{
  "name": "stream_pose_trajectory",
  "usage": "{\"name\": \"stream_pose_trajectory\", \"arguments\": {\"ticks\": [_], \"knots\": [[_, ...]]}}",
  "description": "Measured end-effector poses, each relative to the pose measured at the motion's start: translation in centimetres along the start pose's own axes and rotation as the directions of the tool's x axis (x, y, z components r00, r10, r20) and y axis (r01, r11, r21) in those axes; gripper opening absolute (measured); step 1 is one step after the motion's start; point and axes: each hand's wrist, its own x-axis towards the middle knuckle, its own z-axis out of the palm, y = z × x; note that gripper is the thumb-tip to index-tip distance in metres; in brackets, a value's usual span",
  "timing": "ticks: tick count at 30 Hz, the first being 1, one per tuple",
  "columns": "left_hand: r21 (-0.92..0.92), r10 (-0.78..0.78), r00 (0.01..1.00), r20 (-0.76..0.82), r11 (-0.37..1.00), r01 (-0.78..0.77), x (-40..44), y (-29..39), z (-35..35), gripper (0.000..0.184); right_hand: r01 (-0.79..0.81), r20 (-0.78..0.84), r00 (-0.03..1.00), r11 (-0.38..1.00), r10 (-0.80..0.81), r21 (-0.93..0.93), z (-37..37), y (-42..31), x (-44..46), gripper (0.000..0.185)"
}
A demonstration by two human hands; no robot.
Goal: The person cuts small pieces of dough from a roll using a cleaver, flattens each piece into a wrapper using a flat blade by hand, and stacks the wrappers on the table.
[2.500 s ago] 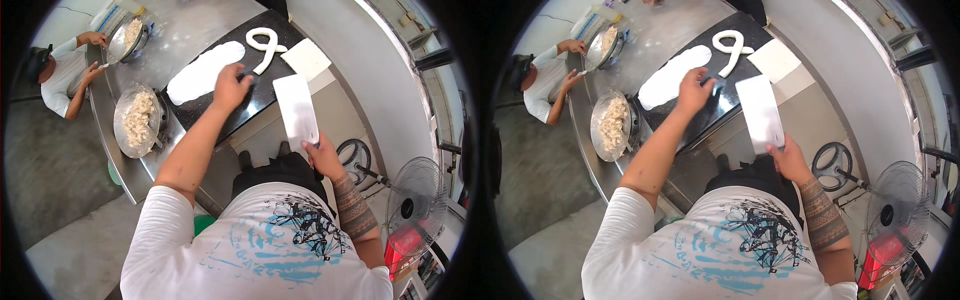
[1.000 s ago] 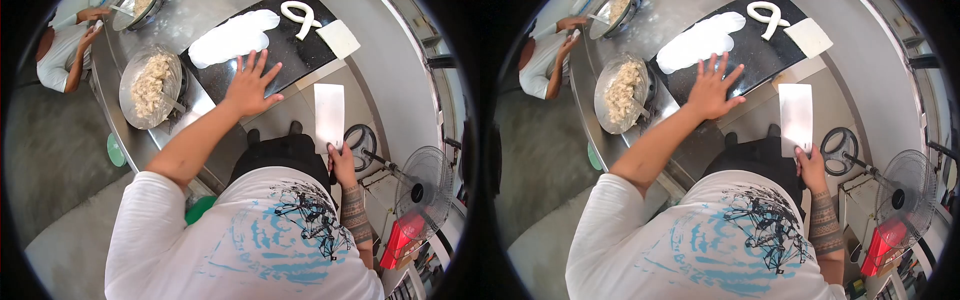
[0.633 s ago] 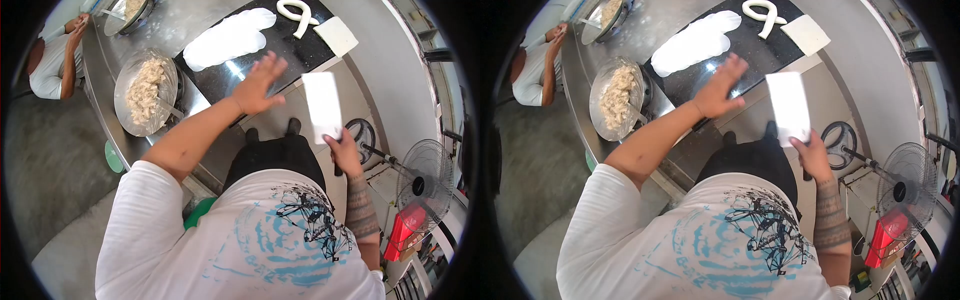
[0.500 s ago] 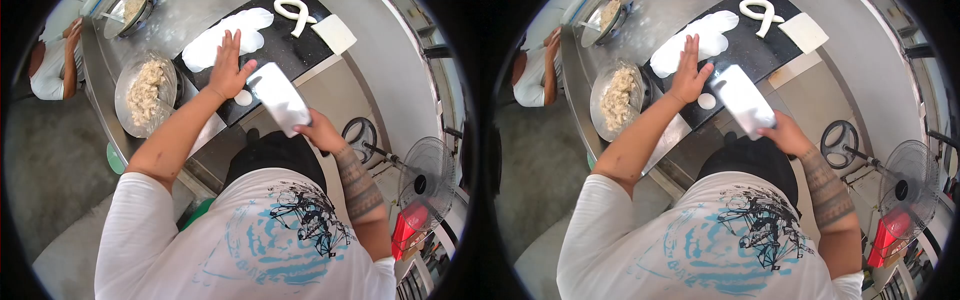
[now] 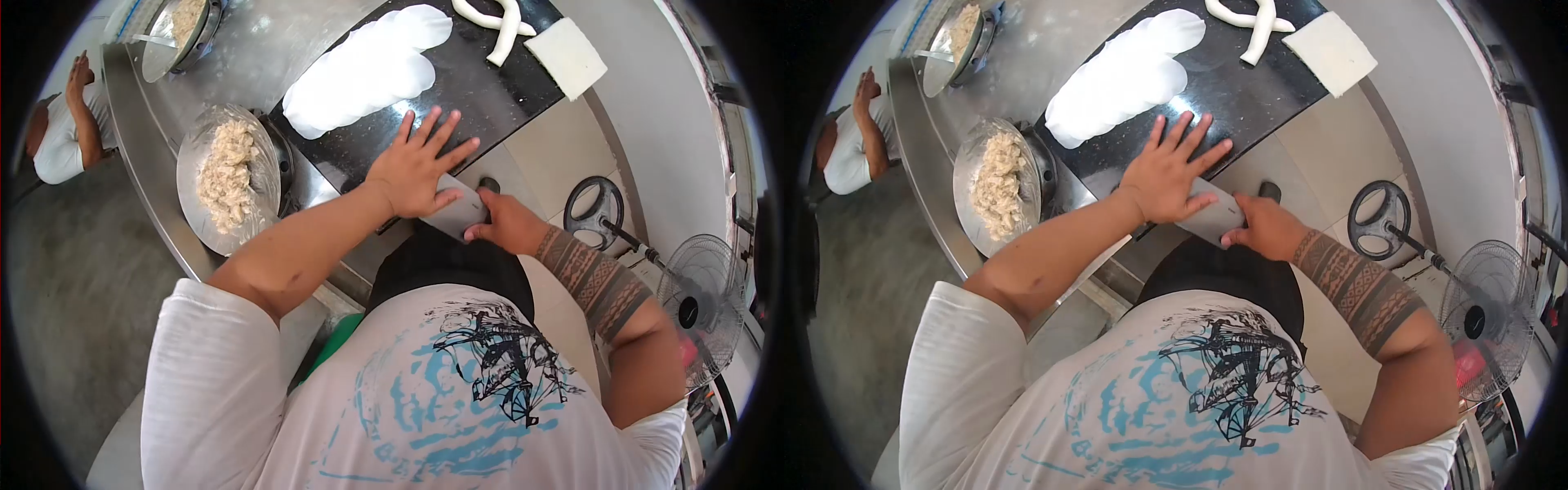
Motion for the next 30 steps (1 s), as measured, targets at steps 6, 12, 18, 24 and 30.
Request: {"name": "stream_pose_trajectory", "arguments": {"ticks": [6,12,18,24,30], "knots": [[0.199,0.086,0.969,-0.233,0.979,-0.039,3.0,-5.2,-0.4,0.086,0.105,-0.210,0.967,0.977,-0.144,-0.187,-3.5,-1.4,4.0,0.054],[0.023,0.186,0.965,-0.183,0.982,-0.185,0.5,-4.9,0.5,0.091,-0.081,-0.175,0.981,0.997,0.078,-0.013,0.9,-4.2,0.1,0.058],[0.109,0.200,0.972,-0.122,0.976,-0.187,2.1,-2.4,0.2,0.094,-0.014,-0.294,0.956,0.999,0.026,0.042,3.6,-0.2,-0.7,0.058],[0.182,0.225,0.927,-0.300,0.967,-0.176,5.1,-7.2,-1.0,0.094,-0.123,-0.292,0.954,0.970,0.059,-0.207,-3.2,-4.4,3.0,0.058],[0.027,0.343,0.933,-0.109,0.939,-0.342,0.7,-3.8,1.8,0.099,0.014,-0.338,0.941,0.996,0.017,0.090,7.3,-0.6,-0.5,0.063]]}}
